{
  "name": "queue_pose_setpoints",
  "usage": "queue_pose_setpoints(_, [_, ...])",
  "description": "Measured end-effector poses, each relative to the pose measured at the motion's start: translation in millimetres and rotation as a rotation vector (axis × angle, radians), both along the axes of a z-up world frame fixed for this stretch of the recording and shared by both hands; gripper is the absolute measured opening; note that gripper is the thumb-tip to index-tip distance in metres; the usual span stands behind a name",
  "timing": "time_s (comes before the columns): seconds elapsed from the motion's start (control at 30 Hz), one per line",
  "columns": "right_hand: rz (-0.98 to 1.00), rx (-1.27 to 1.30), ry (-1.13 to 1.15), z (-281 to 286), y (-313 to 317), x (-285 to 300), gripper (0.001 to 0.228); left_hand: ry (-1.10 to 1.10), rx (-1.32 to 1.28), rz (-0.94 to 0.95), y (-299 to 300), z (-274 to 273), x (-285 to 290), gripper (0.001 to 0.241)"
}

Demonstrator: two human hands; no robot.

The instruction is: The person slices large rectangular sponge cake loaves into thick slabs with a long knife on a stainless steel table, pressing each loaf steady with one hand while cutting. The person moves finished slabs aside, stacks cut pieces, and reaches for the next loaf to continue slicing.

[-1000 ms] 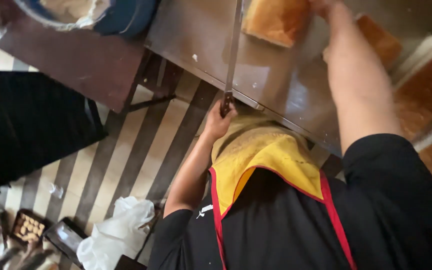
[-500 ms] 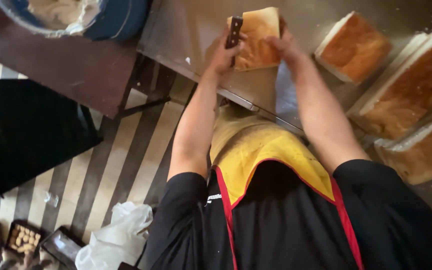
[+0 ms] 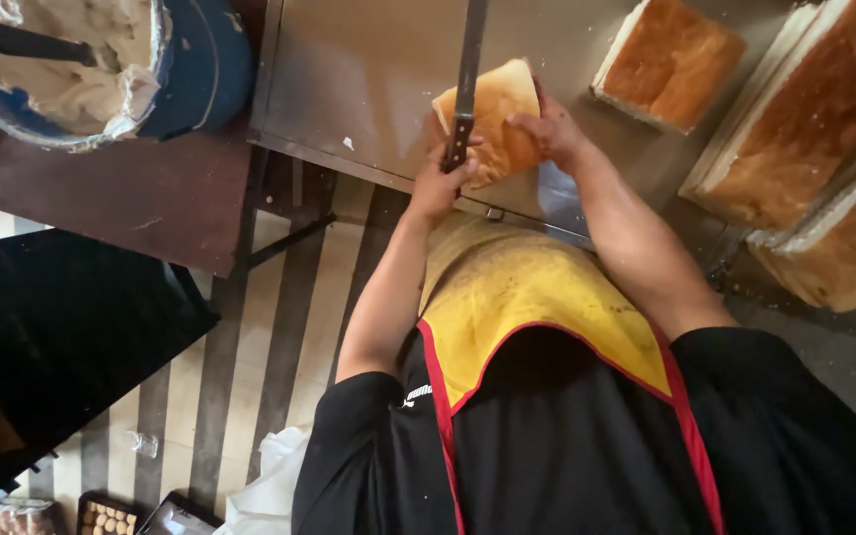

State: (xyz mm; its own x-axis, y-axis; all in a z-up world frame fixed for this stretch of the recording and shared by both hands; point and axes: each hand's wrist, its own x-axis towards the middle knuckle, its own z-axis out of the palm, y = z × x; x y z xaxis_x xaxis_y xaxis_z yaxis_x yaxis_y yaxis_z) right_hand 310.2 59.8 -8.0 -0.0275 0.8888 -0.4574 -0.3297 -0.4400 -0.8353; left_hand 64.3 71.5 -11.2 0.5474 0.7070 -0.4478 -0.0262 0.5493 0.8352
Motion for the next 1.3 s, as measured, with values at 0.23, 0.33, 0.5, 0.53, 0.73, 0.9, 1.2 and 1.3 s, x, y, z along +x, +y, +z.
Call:
queue_pose_setpoints(0.23, [0.117,0.135,-0.042,-31,23,14,0.096,0.574,0.765,0.110,-46,27,-39,0.025])
queue_pose_setpoints(0.33, [0.119,0.090,0.022,-3,20,7,0.093,0.680,0.591,0.029,-70,23,-61,0.024])
queue_pose_setpoints(0.5, [0.020,0.067,0.208,-13,-11,-3,0.081,0.604,0.734,0.041,-95,29,-85,0.042])
queue_pose_setpoints(0.53, [-0.006,0.050,0.235,-18,-17,-7,0.079,0.563,0.793,0.032,-97,28,-88,0.048])
queue_pose_setpoints(0.73, [0.007,-0.011,-0.159,-24,-19,-40,0.071,0.551,0.834,-0.083,-96,24,-95,0.057])
queue_pose_setpoints(0.9, [-0.055,0.507,-0.685,-13,-27,-55,0.079,0.592,0.856,-0.153,-97,27,-102,0.061])
queue_pose_setpoints(1.2, [0.017,0.477,-1.110,15,-33,-67,0.072,0.629,0.873,-0.132,-123,47,-120,0.063])
queue_pose_setpoints(1.3, [0.027,0.492,-1.071,14,-30,-65,0.069,0.678,0.858,-0.147,-134,61,-132,0.065])
